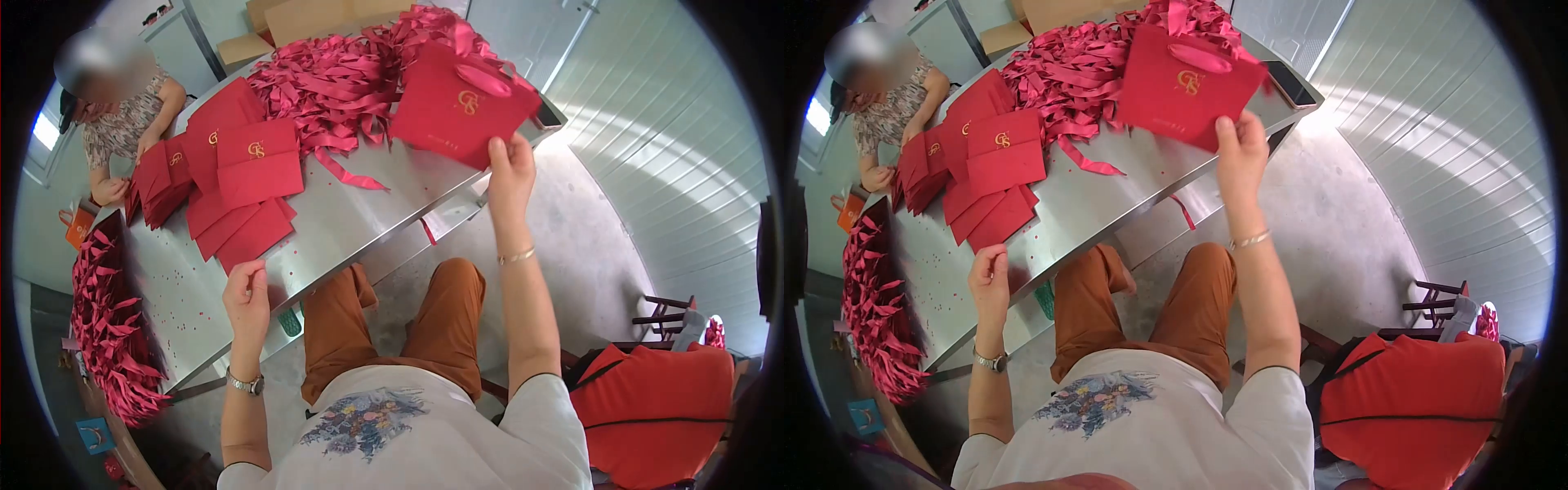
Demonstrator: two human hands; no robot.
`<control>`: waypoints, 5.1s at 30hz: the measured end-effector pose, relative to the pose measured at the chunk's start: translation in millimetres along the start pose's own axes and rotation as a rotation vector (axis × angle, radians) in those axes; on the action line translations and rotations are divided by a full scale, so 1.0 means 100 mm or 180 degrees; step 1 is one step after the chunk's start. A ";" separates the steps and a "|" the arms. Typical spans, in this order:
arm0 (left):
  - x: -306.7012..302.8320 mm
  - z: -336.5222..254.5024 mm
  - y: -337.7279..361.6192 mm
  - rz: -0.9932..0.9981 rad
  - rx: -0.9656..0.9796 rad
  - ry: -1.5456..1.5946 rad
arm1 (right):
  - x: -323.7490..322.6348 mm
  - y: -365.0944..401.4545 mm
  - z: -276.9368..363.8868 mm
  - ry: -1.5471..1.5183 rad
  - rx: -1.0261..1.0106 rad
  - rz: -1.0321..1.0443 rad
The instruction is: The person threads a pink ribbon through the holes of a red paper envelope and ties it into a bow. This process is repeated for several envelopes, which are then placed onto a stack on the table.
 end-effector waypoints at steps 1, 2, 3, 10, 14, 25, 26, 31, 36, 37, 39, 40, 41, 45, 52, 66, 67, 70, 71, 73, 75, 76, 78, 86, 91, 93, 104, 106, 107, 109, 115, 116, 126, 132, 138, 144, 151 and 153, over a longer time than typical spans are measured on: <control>0.01 0.02 0.03 0.0128 0.0141 -0.0264 | -0.04 -0.17 -0.08 -0.0003 0.0015 0.0011; 0.00 0.05 0.06 0.0100 0.0063 -0.0317 | -0.06 -0.33 -0.20 0.0743 0.0146 -0.0066; 0.00 0.05 0.07 0.0087 0.0056 -0.0330 | -0.08 -0.42 -0.32 0.1487 0.0267 -0.0142; 0.02 -0.08 0.05 0.0017 0.0329 -0.0481 | -0.45 -0.46 -0.96 0.0890 0.0244 -0.0724; -0.07 0.03 0.08 -0.0106 -0.0058 -0.0047 | -0.22 0.03 -0.54 0.0942 -0.0165 -0.0901; -0.39 0.23 -0.32 0.0001 0.0416 -0.2064 | 1.39 0.82 -0.37 0.2707 -0.1310 0.1896; -0.37 0.25 -0.31 0.0240 0.0396 -0.2038 | 1.38 0.87 -0.34 0.2689 -0.1321 0.1940; -0.39 0.16 -0.24 0.0492 0.0511 -0.2049 | 1.37 1.30 -0.08 0.2392 -0.1315 0.1910; -0.45 0.15 -0.58 0.0067 0.0555 -0.2016 | 1.33 1.48 -0.14 0.1704 -0.0634 0.2264; -0.42 0.20 -0.75 -0.0112 0.0481 -0.1777 | 1.36 1.50 -0.17 0.1600 -0.0580 0.2316; -0.32 0.27 -1.06 -0.0329 0.0409 -0.1534 | 1.38 1.54 -0.22 0.1508 -0.0464 0.2370; -0.24 0.37 -1.20 -0.0167 0.0021 -0.1492 | 1.40 1.55 -0.26 0.1399 -0.0335 0.2411; -0.19 0.45 -1.30 -0.0004 -0.0365 -0.1449 | 1.43 1.58 -0.25 0.1236 -0.0558 0.2395; -0.04 0.64 -1.48 0.0232 -0.0642 -0.1090 | 1.44 1.64 -0.33 0.1399 0.0245 0.2414; -0.32 0.32 -1.17 -0.0878 -0.0810 0.0933 | 1.37 1.58 -0.50 0.0550 0.1078 0.2423; -0.56 -0.17 0.24 -0.0729 0.0420 -0.2329 | 1.77 1.75 -0.36 0.1095 0.0462 0.2435; -0.54 -0.26 0.22 -0.0581 0.0526 -0.2200 | 1.81 1.77 -0.30 0.1163 0.0210 0.2417; -0.24 -0.37 0.20 0.0017 0.0060 -0.0164 | 1.91 1.91 -0.13 0.0731 0.0282 0.2504; -0.12 -0.44 0.18 0.0152 0.0162 0.0280 | 1.96 1.97 -0.04 0.0600 0.0206 0.2633; 0.17 -0.39 0.27 0.0057 -0.1039 0.2219 | 1.98 2.02 0.12 0.0636 -0.0125 0.2692; 0.24 -0.29 0.28 0.0000 -0.1208 0.2807 | 1.92 1.98 0.08 0.0521 0.0104 0.2562; 0.31 -0.26 0.29 -0.0060 -0.1391 0.3362 | 1.88 1.95 0.04 0.0375 0.0344 0.2437; 0.38 -0.26 0.32 -0.0111 -0.1457 0.3509 | 1.83 1.96 0.04 0.0531 0.0127 0.2463; 0.52 -0.26 0.41 -0.0239 -0.1341 0.3337 | 1.80 2.10 0.16 0.0744 -0.0815 0.2748; 0.57 -0.19 0.49 0.0019 -0.1409 0.3258 | 1.76 2.11 0.28 0.0965 -0.1366 0.2854; 0.59 -0.20 0.50 -0.0052 -0.1467 0.3562 | 1.72 2.09 0.23 0.0775 -0.0776 0.2909; 0.67 -0.22 0.48 0.0053 -0.2272 0.4568 | 1.77 2.02 -0.11 0.0499 0.0245 0.3451; 0.65 -0.23 0.47 0.0032 -0.2189 0.4555 | 1.80 2.03 -0.08 0.0406 0.0232 0.3478; 0.64 -0.25 0.46 0.0204 -0.2176 0.4513 | 1.80 2.03 -0.09 0.0239 0.0400 0.3491; 0.63 -0.27 0.45 0.0507 -0.2222 0.4393 | 1.79 2.03 -0.09 -0.0036 0.0755 0.3546; -0.22 -0.50 -0.07 0.0055 -0.0349 0.0223 | 1.76 1.79 -0.07 -0.1028 0.1442 0.2610; -0.35 -0.49 -0.28 -0.0095 0.0515 -0.0781 | 1.82 1.80 -0.10 -0.0843 0.1590 0.2653; -0.10 0.18 -0.88 0.1241 0.0703 -0.2433 | 2.30 2.22 -0.43 0.0295 0.1341 0.2623; -0.21 0.12 -1.11 0.1436 0.0067 -0.1150 | 2.31 2.21 -0.43 -0.0077 0.1579 0.2701; -0.27 0.03 -1.12 0.1979 0.0078 -0.0563 | 2.19 2.14 -0.19 -0.0116 0.1693 0.2553; -0.21 -0.15 -0.91 0.1798 -0.0422 0.0202 | 2.24 1.95 -0.11 0.0712 0.1029 0.2168; -0.24 -0.19 -0.83 0.1439 -0.0465 0.0190 | 2.25 2.00 -0.07 0.0702 0.0655 0.2034; -0.24 -0.20 -0.80 0.1396 -0.0532 0.0196 | 2.27 2.00 -0.06 0.0694 0.0615 0.1991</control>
Point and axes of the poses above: each hand's wrist, its own y-axis away from the middle knuckle, its own x-axis out of the palm, z = x × y, the point moved 6 cm from there along -y, towards the middle knuckle, and after that the axes turned 12 degrees about x, right-handed, at the moved point
